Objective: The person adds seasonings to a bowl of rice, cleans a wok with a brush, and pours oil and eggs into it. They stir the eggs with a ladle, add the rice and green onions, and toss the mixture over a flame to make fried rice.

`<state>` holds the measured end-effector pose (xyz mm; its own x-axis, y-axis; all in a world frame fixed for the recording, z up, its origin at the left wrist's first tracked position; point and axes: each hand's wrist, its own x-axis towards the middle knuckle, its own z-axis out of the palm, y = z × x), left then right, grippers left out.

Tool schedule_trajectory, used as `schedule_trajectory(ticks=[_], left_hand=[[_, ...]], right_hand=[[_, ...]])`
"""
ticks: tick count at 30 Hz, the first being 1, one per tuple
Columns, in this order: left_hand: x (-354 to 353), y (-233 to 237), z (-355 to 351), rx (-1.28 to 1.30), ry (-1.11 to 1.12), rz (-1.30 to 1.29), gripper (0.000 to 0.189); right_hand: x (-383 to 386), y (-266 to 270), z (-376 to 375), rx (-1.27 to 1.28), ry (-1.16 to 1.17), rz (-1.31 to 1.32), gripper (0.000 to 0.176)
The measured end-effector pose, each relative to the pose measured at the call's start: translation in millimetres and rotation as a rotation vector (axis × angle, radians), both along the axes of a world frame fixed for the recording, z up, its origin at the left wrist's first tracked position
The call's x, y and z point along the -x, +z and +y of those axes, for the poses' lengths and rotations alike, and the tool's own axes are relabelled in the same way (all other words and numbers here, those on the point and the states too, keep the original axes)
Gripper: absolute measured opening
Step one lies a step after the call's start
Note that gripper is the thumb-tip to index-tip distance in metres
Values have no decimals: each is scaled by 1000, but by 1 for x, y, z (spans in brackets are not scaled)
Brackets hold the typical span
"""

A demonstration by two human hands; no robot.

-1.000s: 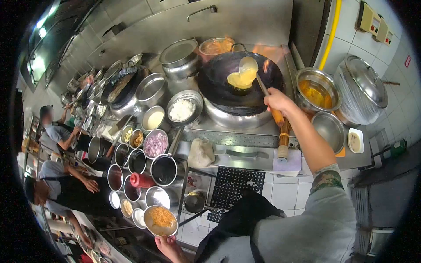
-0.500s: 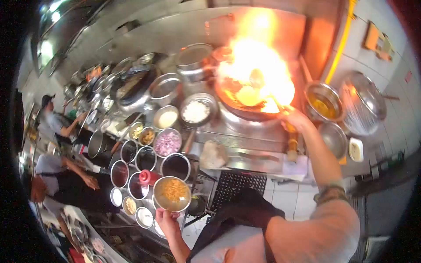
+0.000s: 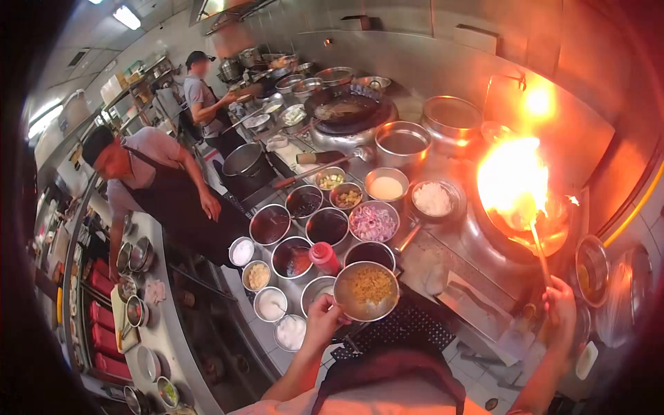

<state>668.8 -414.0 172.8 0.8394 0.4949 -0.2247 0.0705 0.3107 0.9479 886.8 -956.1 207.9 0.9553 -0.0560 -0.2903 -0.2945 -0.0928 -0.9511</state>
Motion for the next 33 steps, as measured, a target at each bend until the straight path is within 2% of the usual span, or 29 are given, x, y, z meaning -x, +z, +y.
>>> schedule_trajectory(ticks=[4, 5, 6, 8, 10, 11, 12, 14, 15, 17, 18, 19, 22, 23, 26, 27, 30, 33], left_hand=[[-1, -15, -2, 45, 38, 8, 9], [-5, -20, -1, 30, 22, 20, 9], [-6, -22, -1, 16, 6, 35, 9], [-2, -9, -2, 26, -2, 23, 10], [1, -6, -1, 76, 13, 21, 10], [4, -9, 2, -50, 17, 32, 11], [6, -12, 2, -50, 31, 33, 11], [5, -13, 3, -54, 17, 40, 11], [2, -17, 2, -35, 25, 14, 12], [-7, -11, -5, 36, 32, 7, 13], [-11, -7, -8, -11, -3, 9, 13], [-11, -2, -9, -31, -26, 9, 12], [-10, 1, -6, -55, -17, -3, 12], [-9, 0, -7, -54, 0, -6, 12], [-11, 2, -12, 13, 9, 10, 13], [-13, 1, -13, -2, -16, 19, 13], [-22, -3, -19, -46, -79, 24, 14], [-21, 3, -21, -86, -111, 60, 14]], right_hand=[[-39, -40, -7, 46, 37, -197, 35], [-53, -41, 7, 146, 30, -176, 34], [-57, -32, 26, 246, 24, -150, 32], [-42, -13, 52, 225, -9, -73, 35], [-16, 8, 43, 143, 32, 4, 40], [2, 26, 36, 140, 46, 46, 41], [16, 42, 27, 139, 41, 78, 42], [13, 50, 29, 56, 123, -46, 40], [-5, 14, 17, 10, 18, -111, 39], [-30, -5, 37, 288, -50, -140, 39], [-39, -24, 38, 271, -71, -130, 51], [-30, -10, 50, 269, -35, -109, 53], [9, 10, 21, 67, 15, 19, 51], [26, 39, 21, 143, 34, 67, 43], [7, 19, 12, 217, 34, -26, 39], [-12, -12, 19, 167, -116, -114, 32], [-38, -13, 57, 379, -102, -91, 38], [-13, -3, 44, 135, 19, -43, 44]])
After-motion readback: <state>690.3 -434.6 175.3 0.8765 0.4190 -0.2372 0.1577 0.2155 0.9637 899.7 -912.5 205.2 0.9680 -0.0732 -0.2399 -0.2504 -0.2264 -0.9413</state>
